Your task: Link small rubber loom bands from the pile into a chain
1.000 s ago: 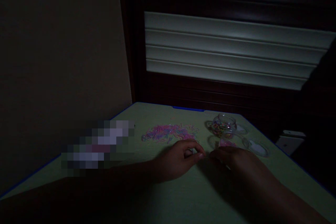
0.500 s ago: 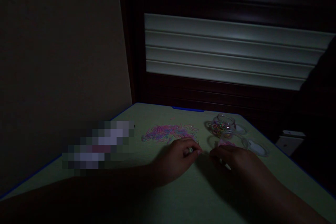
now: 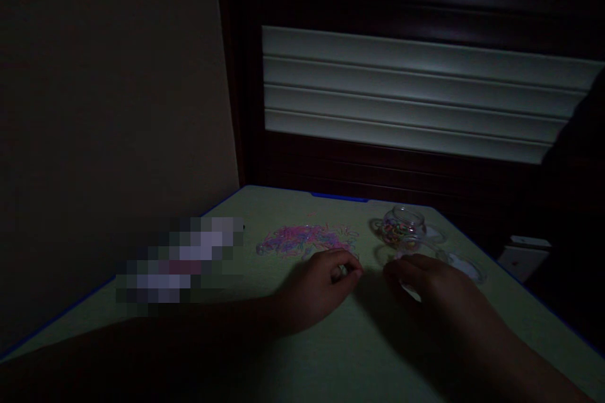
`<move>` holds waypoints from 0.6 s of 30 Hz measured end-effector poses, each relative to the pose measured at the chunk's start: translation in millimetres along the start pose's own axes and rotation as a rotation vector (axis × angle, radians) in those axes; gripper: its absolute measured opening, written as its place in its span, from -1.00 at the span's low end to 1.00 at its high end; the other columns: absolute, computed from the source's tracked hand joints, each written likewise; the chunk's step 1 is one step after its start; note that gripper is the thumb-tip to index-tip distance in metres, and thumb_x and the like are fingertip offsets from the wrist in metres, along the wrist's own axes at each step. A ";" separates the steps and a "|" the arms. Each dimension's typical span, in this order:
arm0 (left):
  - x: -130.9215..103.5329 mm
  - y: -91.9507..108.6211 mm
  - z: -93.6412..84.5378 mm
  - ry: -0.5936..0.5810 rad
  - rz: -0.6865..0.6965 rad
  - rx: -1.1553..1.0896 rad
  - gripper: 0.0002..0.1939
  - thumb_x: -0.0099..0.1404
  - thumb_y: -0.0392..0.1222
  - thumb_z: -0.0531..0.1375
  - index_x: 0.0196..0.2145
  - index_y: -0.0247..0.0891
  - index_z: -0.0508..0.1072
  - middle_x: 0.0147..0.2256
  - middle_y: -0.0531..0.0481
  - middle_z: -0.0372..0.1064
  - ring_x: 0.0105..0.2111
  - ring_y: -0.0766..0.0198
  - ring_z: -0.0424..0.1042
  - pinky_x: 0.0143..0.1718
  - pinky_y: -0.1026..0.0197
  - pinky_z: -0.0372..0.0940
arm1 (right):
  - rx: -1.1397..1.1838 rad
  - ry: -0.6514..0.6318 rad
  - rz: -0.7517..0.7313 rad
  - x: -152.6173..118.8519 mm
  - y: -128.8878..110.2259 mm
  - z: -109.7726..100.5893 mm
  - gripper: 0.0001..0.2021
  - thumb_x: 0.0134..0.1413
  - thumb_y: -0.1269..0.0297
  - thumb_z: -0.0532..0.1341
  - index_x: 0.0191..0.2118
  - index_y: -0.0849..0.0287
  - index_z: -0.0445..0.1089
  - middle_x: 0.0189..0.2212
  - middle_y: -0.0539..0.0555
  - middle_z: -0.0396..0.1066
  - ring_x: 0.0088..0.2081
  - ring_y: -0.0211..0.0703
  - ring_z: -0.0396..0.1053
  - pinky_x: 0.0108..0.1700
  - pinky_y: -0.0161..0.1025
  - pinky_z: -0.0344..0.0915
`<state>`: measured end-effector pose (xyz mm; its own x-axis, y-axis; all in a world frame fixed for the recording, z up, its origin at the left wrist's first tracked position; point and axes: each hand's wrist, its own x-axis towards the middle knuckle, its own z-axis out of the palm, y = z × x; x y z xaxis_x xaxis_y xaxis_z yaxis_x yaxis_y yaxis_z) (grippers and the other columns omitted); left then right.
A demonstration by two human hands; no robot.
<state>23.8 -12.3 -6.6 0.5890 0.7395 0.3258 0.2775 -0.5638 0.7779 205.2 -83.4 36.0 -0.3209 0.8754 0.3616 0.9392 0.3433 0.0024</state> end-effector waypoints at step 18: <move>-0.8 -1.7 2.3 -0.022 -0.060 0.012 -0.81 0.23 -0.13 0.03 -0.34 -0.26 0.38 -0.51 0.11 0.22 -0.56 0.42 0.16 -0.57 0.37 0.02 | -0.556 0.109 0.185 -6.2 13.8 -18.8 -0.84 -0.11 0.56 0.07 -0.42 0.18 0.31 -0.46 0.13 0.37 -0.43 -0.06 0.30 -0.41 -0.18 0.09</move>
<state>24.6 -12.8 -9.4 0.5873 0.7642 0.2666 0.3224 -0.5230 0.7890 222.4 -90.5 51.3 -0.1589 0.8535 0.4964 0.9108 -0.0673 0.4072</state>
